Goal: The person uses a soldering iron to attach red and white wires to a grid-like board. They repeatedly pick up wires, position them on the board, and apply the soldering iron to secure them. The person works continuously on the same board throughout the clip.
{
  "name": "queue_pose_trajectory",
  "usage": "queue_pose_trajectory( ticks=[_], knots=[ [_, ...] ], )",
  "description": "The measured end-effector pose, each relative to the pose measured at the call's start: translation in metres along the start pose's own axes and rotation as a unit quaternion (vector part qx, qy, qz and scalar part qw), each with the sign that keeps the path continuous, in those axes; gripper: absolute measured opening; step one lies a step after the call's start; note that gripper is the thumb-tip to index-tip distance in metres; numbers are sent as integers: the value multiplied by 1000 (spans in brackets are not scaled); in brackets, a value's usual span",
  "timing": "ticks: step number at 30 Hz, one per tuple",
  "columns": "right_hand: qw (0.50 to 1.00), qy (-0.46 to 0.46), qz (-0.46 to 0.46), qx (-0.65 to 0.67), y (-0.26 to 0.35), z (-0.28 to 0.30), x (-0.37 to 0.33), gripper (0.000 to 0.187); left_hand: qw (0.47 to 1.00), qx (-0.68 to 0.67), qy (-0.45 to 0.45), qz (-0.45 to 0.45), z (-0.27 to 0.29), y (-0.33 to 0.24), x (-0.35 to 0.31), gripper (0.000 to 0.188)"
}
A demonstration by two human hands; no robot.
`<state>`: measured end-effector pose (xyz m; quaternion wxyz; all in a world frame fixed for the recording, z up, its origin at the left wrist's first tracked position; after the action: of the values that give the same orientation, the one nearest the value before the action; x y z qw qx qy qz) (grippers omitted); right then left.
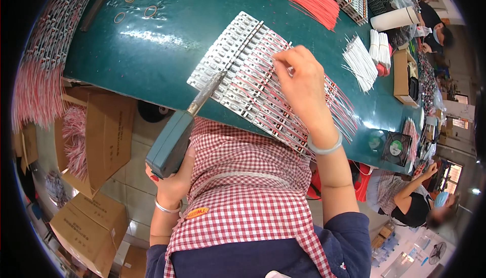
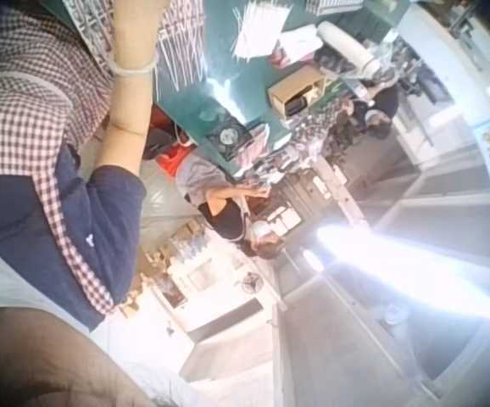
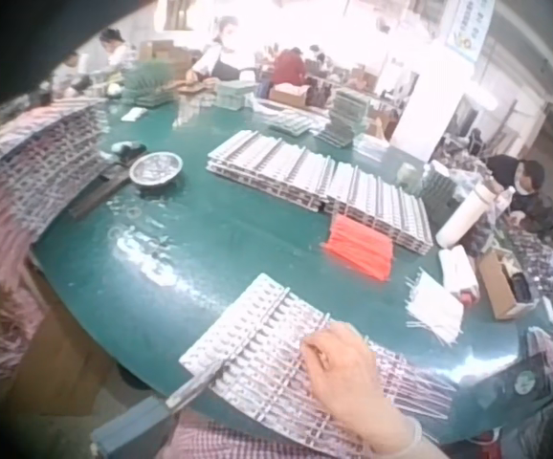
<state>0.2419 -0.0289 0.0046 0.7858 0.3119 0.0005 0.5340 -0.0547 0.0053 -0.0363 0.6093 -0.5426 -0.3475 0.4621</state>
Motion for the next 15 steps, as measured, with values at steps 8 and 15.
queue_pose_trajectory(
  ticks=[8,15],
  knots=[
    [996,73,2,-44,0,-30,24,5,1000,9,-17,-21,2,-3,2,24],
    [998,47,-33,27,-3,-27,24,4,1000,-4,-19,3,2,1,1,26]
  ],
)
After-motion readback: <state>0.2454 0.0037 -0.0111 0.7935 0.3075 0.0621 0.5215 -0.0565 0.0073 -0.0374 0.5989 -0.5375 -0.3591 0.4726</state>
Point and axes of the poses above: each hand's wrist, its own x-axis towards the middle knuckle, its own z-axis out of the back of the hand, y = z × x, the point moved 1 cm from there along x, towards the middle knuckle
